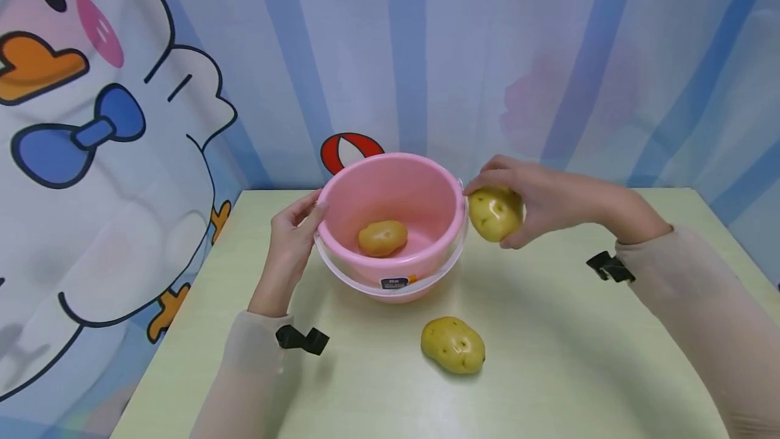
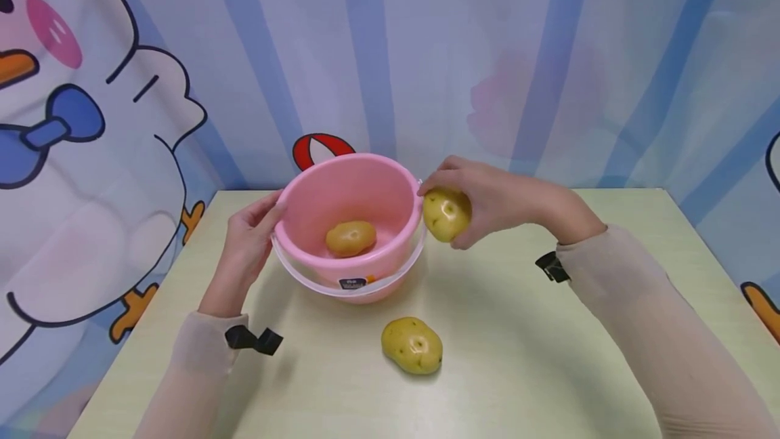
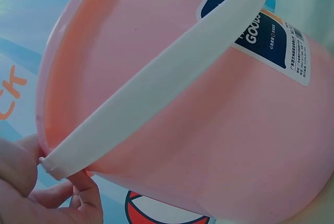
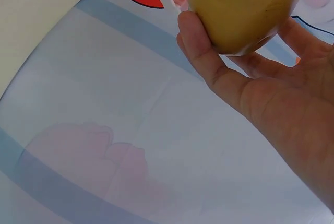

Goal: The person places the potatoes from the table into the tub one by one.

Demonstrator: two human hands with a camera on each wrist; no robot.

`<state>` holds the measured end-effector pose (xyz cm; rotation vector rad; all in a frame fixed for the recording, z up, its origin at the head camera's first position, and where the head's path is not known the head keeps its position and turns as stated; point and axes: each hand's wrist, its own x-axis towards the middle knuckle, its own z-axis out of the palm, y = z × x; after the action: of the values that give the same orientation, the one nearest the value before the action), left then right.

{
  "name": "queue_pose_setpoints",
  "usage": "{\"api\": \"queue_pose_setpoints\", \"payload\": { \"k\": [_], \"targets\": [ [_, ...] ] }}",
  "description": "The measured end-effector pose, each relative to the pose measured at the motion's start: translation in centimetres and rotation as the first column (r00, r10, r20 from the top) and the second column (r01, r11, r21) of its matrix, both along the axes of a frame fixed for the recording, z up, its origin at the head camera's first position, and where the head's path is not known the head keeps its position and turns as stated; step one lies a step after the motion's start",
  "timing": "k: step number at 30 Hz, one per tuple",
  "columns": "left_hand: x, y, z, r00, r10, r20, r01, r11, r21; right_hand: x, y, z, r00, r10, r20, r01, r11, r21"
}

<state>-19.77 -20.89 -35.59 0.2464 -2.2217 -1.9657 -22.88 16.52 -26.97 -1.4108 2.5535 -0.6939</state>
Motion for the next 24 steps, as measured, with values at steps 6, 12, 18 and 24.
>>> {"api": "queue_pose_setpoints", "payload": {
  "k": [6, 12, 18, 24],
  "targets": [
    [0.1, -0.1, -0.1, 1.000, -0.002, 0.000, 0.002, 1.000, 0.005, -0.2, -0.9, 0.8, 1.000, 0.007, 0.010, -0.006, 1.000, -0.017],
    [0.2, -0.1, 0.0, 1.000, -0.015, -0.006, 0.016, 1.000, 0.004, -0.5, -1.8, 1.6, 1.000, 0.008, 0.019, -0.008, 1.000, -0.024],
    [0.0, -0.2, -0.2, 1.000, -0.008, -0.012, 0.008, 1.000, 0.009, -0.7, -2.8, 2.5, 1.000, 0.014, 0.018, -0.013, 1.000, -0.022],
    [0.0, -0.1, -0.1, 1.000, -0.010, -0.016, 0.010, 1.000, 0.008, -0.7, -3.7, 2.9, 0.999, 0.032, 0.007, -0.032, 0.999, -0.028]
  ]
}}
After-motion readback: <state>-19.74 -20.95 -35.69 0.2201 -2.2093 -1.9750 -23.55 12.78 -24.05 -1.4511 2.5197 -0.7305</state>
